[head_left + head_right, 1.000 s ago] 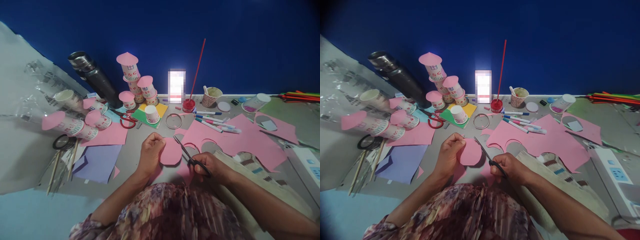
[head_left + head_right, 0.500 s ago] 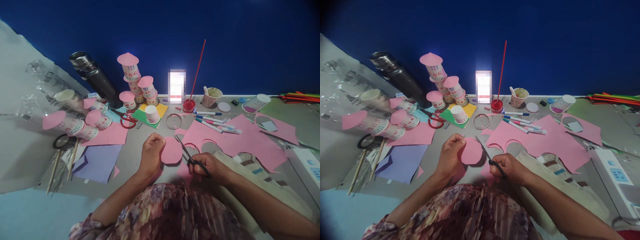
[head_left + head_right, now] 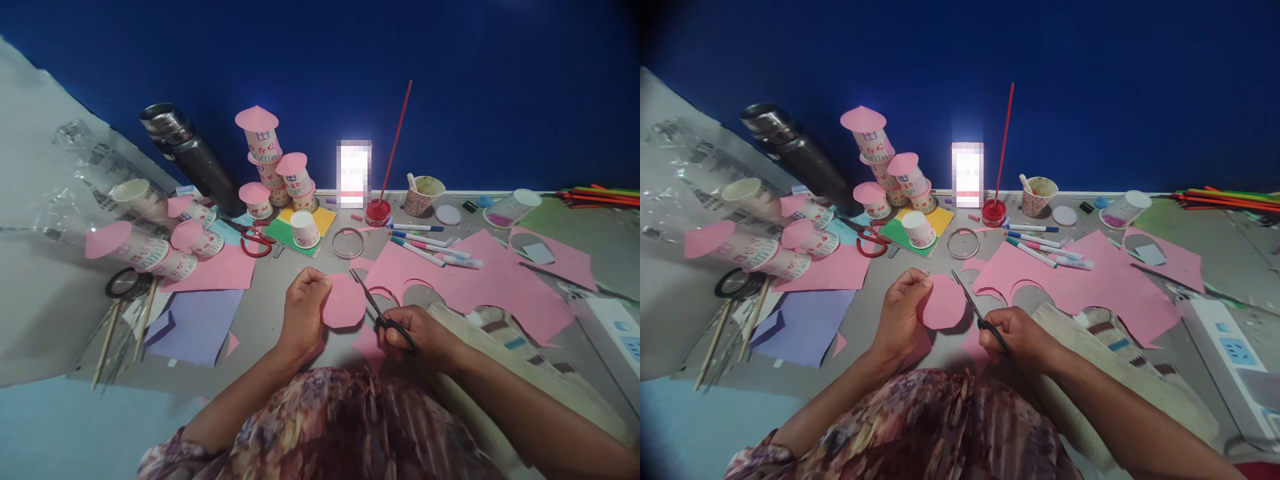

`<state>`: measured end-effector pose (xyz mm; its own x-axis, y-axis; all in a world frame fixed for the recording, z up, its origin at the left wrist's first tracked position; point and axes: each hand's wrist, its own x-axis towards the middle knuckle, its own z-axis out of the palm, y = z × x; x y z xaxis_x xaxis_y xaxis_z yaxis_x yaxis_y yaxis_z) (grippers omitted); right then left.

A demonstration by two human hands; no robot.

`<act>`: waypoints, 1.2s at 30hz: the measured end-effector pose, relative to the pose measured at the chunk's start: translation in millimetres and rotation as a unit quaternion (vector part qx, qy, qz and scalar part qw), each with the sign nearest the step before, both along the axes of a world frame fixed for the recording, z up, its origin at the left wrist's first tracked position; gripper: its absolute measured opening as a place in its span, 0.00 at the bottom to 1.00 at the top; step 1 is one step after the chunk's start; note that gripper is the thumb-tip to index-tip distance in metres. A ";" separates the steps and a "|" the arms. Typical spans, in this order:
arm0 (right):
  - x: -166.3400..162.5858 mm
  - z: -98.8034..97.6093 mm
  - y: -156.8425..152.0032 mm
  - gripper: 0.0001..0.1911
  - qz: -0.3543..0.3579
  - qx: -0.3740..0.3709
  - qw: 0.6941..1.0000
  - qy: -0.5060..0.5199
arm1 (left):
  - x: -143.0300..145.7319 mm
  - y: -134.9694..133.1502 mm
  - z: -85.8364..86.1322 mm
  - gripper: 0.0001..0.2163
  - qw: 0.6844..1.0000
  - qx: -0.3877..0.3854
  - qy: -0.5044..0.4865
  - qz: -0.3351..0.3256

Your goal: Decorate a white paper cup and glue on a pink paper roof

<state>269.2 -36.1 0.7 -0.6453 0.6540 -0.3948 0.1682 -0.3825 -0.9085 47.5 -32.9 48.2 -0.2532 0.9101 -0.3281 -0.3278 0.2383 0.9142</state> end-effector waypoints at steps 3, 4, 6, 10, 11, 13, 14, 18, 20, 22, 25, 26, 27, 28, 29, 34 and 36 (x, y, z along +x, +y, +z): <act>0.2 -1.2 -0.2 0.38 0.001 0.005 1.000 -0.003 | 0.3 -0.4 -0.1 0.13 1.000 -0.001 -0.008 -0.002; 0.4 -1.7 -0.3 0.38 0.000 0.005 1.000 -0.003 | 0.3 -0.5 -0.2 0.13 1.000 -0.001 -0.010 -0.002; 0.9 -2.7 -0.5 0.38 -0.004 -0.002 1.000 -0.001 | 0.2 -0.4 -0.6 0.13 1.000 0.000 -0.010 0.000; 1.8 -5.1 -0.6 0.36 -0.011 -0.027 1.000 0.005 | -0.3 0.3 -1.8 0.14 1.000 0.002 -0.016 0.004; 1.8 -5.4 -0.4 0.36 -0.012 -0.029 0.999 0.006 | -0.5 0.6 -2.2 0.14 1.000 0.001 -0.019 0.003; 1.3 -4.4 0.0 0.36 -0.012 -0.022 1.000 0.006 | -0.8 1.0 -3.0 0.14 1.000 0.000 -0.023 0.002; 0.8 -3.0 0.4 0.36 -0.011 -0.014 1.000 0.005 | -1.1 1.3 -3.4 0.14 1.000 0.000 -0.027 0.003; -1.6 6.6 2.5 0.36 -0.011 0.013 1.000 -0.010 | -2.3 3.2 -5.1 0.16 0.998 -0.005 -0.065 0.005; -2.7 10.5 3.5 0.37 -0.014 0.015 1.000 -0.013 | -3.0 4.1 -6.1 0.16 0.996 -0.014 -0.090 0.007; -3.5 11.5 3.9 0.37 -0.020 0.016 1.000 -0.005 | -3.4 4.7 -7.7 0.16 0.994 -0.021 -0.108 0.014; -3.9 8.4 3.5 0.37 -0.039 0.015 0.999 0.024 | -3.1 4.9 -11.8 0.16 0.989 -0.022 -0.143 0.020; -3.7 6.9 3.2 0.37 -0.048 0.009 0.998 0.032 | -2.8 4.8 -13.4 0.16 0.987 -0.023 -0.158 0.019; -3.6 5.5 2.8 0.37 -0.054 0.001 0.998 0.038 | -2.4 4.7 -15.0 0.15 0.985 -0.025 -0.172 0.017; -3.4 4.5 2.5 0.37 -0.060 -0.007 0.997 0.042 | -1.9 4.6 -16.4 0.15 0.982 -0.027 -0.185 0.015; -3.2 3.7 2.3 0.37 -0.063 -0.013 0.997 0.042 | -1.5 4.5 -17.7 0.15 0.981 -0.030 -0.193 0.013; -4.7 2.5 2.7 0.36 -0.080 -0.021 0.996 0.034 | 0.5 3.1 -21.3 0.13 0.972 -0.031 -0.233 -0.011; -5.6 2.3 3.7 0.36 -0.086 -0.023 0.996 0.032 | 1.3 2.4 -22.4 0.11 0.968 -0.033 -0.250 -0.019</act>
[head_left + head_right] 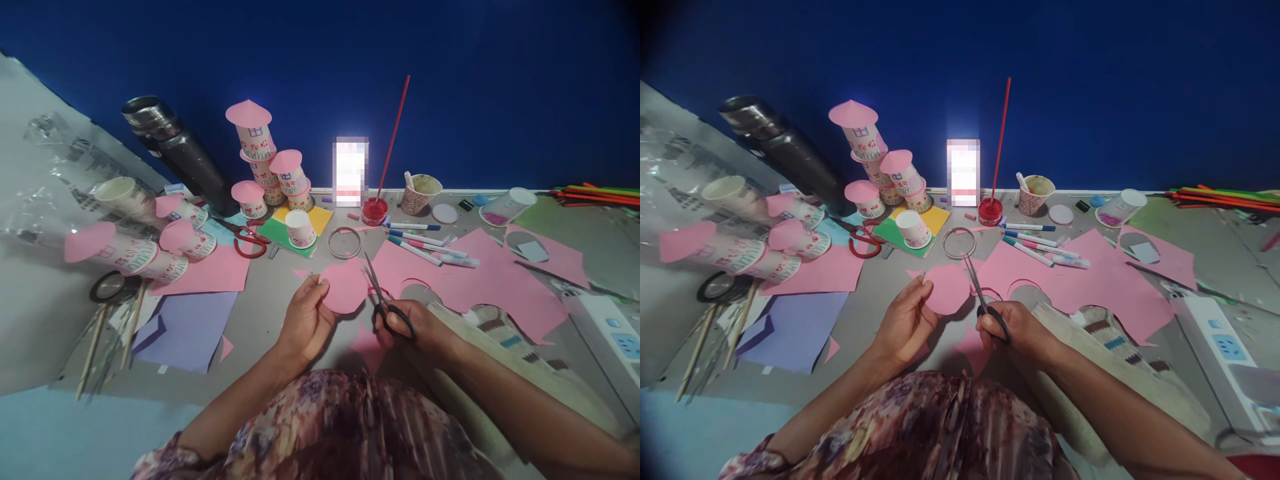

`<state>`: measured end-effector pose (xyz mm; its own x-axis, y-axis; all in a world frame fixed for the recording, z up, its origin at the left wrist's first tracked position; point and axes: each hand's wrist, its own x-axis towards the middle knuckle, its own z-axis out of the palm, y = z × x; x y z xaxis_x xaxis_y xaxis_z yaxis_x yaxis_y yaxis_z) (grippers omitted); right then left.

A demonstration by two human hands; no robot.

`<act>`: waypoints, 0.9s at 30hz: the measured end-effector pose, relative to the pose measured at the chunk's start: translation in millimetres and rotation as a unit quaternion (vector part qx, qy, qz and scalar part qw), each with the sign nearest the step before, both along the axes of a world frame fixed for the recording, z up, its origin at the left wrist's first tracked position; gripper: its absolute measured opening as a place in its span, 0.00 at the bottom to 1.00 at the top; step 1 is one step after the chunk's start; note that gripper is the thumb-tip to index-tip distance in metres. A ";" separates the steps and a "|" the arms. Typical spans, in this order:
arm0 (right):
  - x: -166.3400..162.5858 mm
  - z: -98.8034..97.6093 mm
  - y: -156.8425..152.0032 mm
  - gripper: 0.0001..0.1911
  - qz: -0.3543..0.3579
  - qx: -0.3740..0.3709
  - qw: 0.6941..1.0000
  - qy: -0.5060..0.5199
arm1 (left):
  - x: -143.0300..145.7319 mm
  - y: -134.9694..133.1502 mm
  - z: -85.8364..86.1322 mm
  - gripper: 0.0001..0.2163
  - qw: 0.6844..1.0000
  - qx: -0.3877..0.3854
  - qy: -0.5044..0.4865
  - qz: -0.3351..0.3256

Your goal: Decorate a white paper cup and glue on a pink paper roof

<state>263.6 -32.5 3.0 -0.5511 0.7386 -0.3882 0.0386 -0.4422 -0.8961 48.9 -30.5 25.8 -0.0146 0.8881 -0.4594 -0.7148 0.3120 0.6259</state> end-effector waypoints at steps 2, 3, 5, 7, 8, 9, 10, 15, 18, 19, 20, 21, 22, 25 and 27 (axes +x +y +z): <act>0.4 -0.2 1.1 0.36 -0.001 0.003 1.000 -0.002 | 0.6 -0.4 -1.0 0.08 1.000 -0.005 -0.014 -0.008; 1.4 -0.3 1.7 0.36 -0.003 0.007 1.000 -0.005 | 0.7 -0.4 -1.3 0.07 1.000 -0.008 -0.021 -0.013; 5.0 -1.3 2.8 0.34 -0.005 0.016 1.000 -0.023 | 0.6 -0.1 -1.2 0.04 0.999 -0.014 -0.033 -0.025; 10.0 -3.1 4.0 0.32 -0.017 0.025 0.998 -0.052 | 0.4 0.3 -0.2 0.01 0.998 -0.024 -0.042 -0.033; 12.5 -4.2 4.7 0.31 -0.028 0.029 0.997 -0.067 | 0.3 0.4 0.4 0.02 0.998 -0.031 -0.046 -0.036; 14.6 -5.2 5.3 0.30 -0.042 0.032 0.995 -0.080 | 0.3 0.4 0.9 0.02 0.997 -0.037 -0.050 -0.037; 16.1 -6.0 6.0 0.29 -0.056 0.034 0.994 -0.091 | 0.2 0.4 1.2 0.03 0.997 -0.041 -0.053 -0.039; 15.4 -3.3 8.1 0.27 -0.084 0.021 0.990 -0.107 | -0.6 -0.8 -2.8 0.06 0.996 -0.024 -0.040 -0.076; 14.2 3.0 9.9 0.25 -0.089 0.040 0.984 -0.149 | -1.7 -1.2 -6.1 0.10 0.996 -0.015 -0.026 -0.090; 15.0 5.2 11.0 0.24 -0.097 0.068 0.976 -0.183 | -2.2 -1.3 -6.8 0.11 0.995 -0.017 -0.019 -0.095; 16.4 7.1 12.4 0.22 -0.105 0.106 0.963 -0.223 | -2.6 -1.3 -7.1 0.11 0.994 -0.019 -0.012 -0.102; 18.5 8.6 14.2 0.21 -0.115 0.150 0.946 -0.264 | -3.0 -1.5 -7.4 0.11 0.994 -0.024 -0.007 -0.109; 21.1 9.6 16.3 0.19 -0.124 0.194 0.925 -0.302 | -3.5 -1.6 -7.5 0.11 0.993 -0.028 -0.004 -0.116; 30.4 9.2 23.3 0.16 -0.130 0.288 0.863 -0.395 | -5.1 -2.2 -8.0 0.11 0.990 -0.037 0.000 -0.134; 36.0 7.0 27.2 0.13 -0.125 0.326 0.817 -0.458 | -6.0 -2.5 -8.8 0.12 0.989 -0.043 -0.002 -0.140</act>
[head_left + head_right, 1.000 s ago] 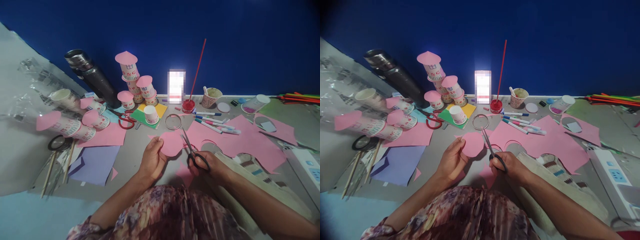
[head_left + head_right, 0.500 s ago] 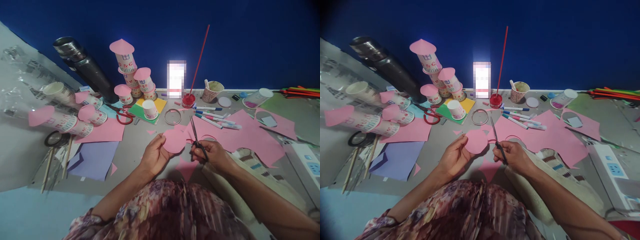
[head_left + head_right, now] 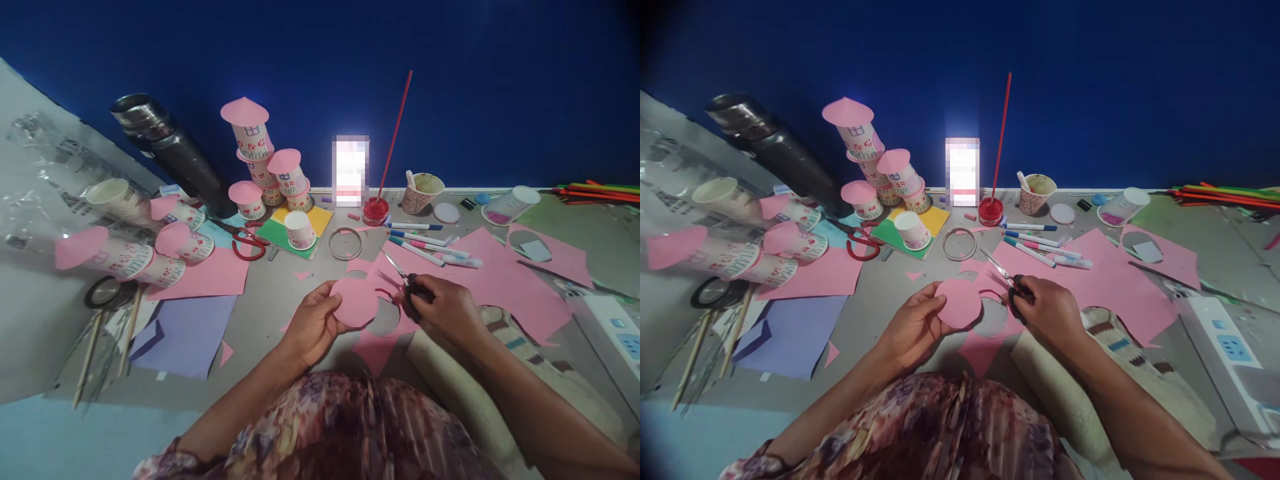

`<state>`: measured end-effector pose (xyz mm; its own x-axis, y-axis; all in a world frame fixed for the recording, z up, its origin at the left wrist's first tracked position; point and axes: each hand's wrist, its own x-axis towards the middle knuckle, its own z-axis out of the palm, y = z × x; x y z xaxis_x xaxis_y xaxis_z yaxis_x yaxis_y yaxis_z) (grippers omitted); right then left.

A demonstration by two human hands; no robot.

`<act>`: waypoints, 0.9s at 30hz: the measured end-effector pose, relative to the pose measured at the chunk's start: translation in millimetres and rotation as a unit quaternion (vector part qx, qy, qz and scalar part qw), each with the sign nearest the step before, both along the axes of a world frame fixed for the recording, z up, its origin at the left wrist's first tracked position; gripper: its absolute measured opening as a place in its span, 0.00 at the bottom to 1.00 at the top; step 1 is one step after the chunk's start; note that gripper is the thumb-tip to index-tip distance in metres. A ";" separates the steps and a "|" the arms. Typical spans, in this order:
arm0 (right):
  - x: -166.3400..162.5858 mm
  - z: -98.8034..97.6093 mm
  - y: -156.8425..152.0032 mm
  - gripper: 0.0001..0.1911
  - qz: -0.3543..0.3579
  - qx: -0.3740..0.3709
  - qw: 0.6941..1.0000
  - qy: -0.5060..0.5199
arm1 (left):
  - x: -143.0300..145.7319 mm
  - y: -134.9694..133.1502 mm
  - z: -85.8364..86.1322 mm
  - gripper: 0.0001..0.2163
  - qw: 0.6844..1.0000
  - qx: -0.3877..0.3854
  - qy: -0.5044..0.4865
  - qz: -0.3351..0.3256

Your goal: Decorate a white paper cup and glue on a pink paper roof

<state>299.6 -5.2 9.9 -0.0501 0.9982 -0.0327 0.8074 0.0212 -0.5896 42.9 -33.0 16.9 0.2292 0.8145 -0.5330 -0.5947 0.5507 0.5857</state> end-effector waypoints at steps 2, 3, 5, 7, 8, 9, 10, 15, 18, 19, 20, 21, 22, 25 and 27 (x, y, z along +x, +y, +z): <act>3.7 -2.7 2.1 0.12 -0.005 0.025 0.998 -0.054 | -0.4 0.0 -1.2 0.12 1.000 -0.005 -0.002 0.000; 4.6 -3.9 2.2 0.11 -0.005 0.030 0.998 -0.059 | -0.5 0.1 -1.9 0.12 1.000 -0.007 -0.004 0.001; 4.4 -5.4 0.8 0.10 0.007 0.028 0.999 -0.023 | -0.1 0.4 -3.3 0.13 1.000 -0.006 -0.010 0.001; 1.5 -5.4 -2.1 0.10 0.031 0.022 0.998 0.044 | 0.6 0.7 -4.7 0.16 1.000 0.001 -0.019 -0.007; -0.6 -4.7 -3.8 0.10 0.047 0.028 0.996 0.076 | 1.1 0.8 -5.2 0.17 0.999 0.005 -0.026 -0.019; -2.9 -3.7 -5.5 0.10 0.069 0.043 0.991 0.103 | 1.6 0.8 -5.7 0.18 0.999 0.006 -0.034 -0.034; -5.4 -2.4 -7.2 0.12 0.094 0.063 0.986 0.123 | 2.2 0.7 -5.9 0.19 0.998 0.007 -0.042 -0.052; -13.8 3.5 -15.2 0.21 0.185 0.113 0.960 0.178 | 6.3 -1.7 -4.2 0.20 0.995 0.024 -0.021 -0.095; -15.5 4.2 -18.6 0.21 0.206 0.127 0.949 0.200 | 9.3 -3.9 -1.8 0.20 0.995 0.042 0.026 -0.091; -15.9 3.9 -19.4 0.21 0.215 0.138 0.945 0.204 | 10.0 -4.5 -1.3 0.21 0.994 0.046 0.036 -0.092; -16.5 3.6 -20.0 0.20 0.220 0.147 0.942 0.207 | 10.6 -5.0 -0.9 0.21 0.993 0.048 0.043 -0.094; -17.3 3.2 -20.6 0.18 0.221 0.151 0.941 0.209 | 11.0 -5.5 -0.9 0.21 0.993 0.049 0.047 -0.098; -18.3 2.8 -21.2 0.16 0.217 0.149 0.942 0.210 | 11.3 -5.9 -1.0 0.22 0.992 0.049 0.050 -0.104; -22.3 2.2 -22.9 0.07 0.181 0.112 0.954 0.212 | 11.7 -7.4 -2.1 0.23 0.988 0.056 0.052 -0.133; -25.3 2.3 -23.6 0.04 0.148 0.075 0.963 0.212 | 11.6 -8.5 -2.5 0.23 0.986 0.063 0.048 -0.147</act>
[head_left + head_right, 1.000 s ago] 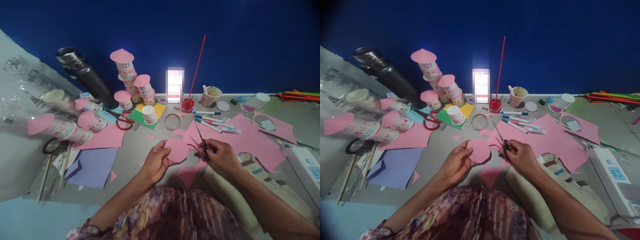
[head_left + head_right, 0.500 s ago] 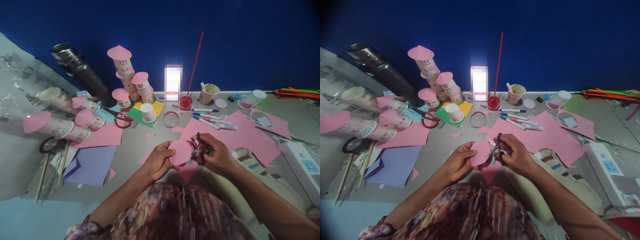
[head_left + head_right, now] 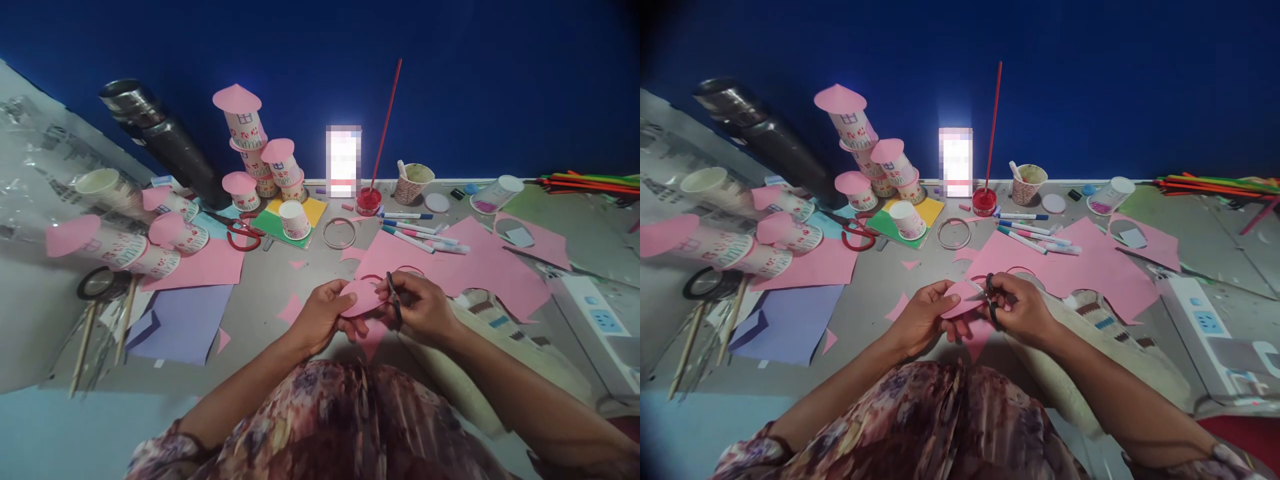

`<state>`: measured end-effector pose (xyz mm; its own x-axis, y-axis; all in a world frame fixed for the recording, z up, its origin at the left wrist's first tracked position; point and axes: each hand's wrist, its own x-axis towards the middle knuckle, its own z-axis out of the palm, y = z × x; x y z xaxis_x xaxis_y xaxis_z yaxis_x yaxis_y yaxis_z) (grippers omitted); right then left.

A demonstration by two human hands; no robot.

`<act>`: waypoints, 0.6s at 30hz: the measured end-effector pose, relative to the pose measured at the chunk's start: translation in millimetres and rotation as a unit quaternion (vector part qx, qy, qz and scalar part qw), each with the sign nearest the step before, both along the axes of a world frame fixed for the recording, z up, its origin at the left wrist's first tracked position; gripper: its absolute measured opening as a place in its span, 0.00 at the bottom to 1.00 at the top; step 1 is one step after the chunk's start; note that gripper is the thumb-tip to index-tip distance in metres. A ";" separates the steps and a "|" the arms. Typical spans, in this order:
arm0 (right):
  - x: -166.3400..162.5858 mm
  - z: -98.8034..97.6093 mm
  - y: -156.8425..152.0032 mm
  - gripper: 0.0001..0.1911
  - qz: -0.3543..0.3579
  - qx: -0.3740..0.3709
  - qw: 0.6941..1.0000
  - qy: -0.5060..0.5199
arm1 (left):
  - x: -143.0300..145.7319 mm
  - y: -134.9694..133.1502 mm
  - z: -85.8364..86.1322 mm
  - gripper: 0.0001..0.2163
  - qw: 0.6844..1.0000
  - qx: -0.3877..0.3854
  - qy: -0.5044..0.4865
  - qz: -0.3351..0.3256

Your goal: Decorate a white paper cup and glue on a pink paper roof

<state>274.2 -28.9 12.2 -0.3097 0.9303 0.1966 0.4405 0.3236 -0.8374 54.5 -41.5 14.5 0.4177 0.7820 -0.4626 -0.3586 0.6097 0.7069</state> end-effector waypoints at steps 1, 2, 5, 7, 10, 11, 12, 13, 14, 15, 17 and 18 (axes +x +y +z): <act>-1.4 0.1 -0.1 0.04 -0.014 -0.020 1.000 -0.001 | -0.2 -0.5 0.1 0.24 1.000 0.004 -0.004 0.001; -2.5 0.2 -0.1 0.06 -0.026 -0.039 0.999 0.000 | -0.5 -1.0 0.3 0.25 1.000 0.010 -0.009 0.002; -4.3 0.8 0.8 0.10 -0.044 -0.085 0.995 0.004 | -1.7 -2.3 1.2 0.30 0.999 0.039 -0.013 -0.006; -4.3 1.9 1.6 0.11 -0.035 -0.110 0.993 0.006 | -1.9 -3.0 1.4 0.30 0.998 0.059 0.005 -0.018; -3.7 4.3 2.1 0.11 0.002 -0.138 0.990 -0.004 | -0.1 -3.9 0.8 0.26 0.997 0.067 0.032 -0.019; -3.7 5.0 2.2 0.11 0.019 -0.145 0.989 -0.009 | 0.9 -4.2 0.4 0.25 0.997 0.066 0.034 -0.019; -3.8 5.5 2.2 0.11 0.037 -0.151 0.988 -0.015 | 1.9 -4.4 0.1 0.25 0.997 0.063 0.033 -0.019; -4.2 5.6 2.3 0.11 0.053 -0.155 0.986 -0.019 | 2.9 -4.6 -0.1 0.25 0.998 0.058 0.030 -0.019; -4.6 5.4 2.4 0.11 0.067 -0.158 0.985 -0.022 | 3.9 -4.7 -0.4 0.27 0.998 0.052 0.028 -0.018; -5.2 4.9 2.5 0.11 0.076 -0.160 0.984 -0.023 | 4.7 -4.9 -0.6 0.28 0.999 0.045 0.028 -0.014; -6.4 3.2 2.9 0.11 0.084 -0.161 0.983 -0.023 | 6.1 -5.1 -1.2 0.30 0.999 0.034 0.028 -0.003; -6.9 2.2 3.1 0.11 0.085 -0.162 0.983 -0.023 | 6.7 -5.3 -1.7 0.29 0.999 0.032 0.026 0.002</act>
<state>267.3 -25.8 14.4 -0.4675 0.8759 -0.1193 0.4434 0.1156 -0.8888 61.2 -46.8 12.8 0.3912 0.8121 -0.4330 -0.3232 0.5618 0.7615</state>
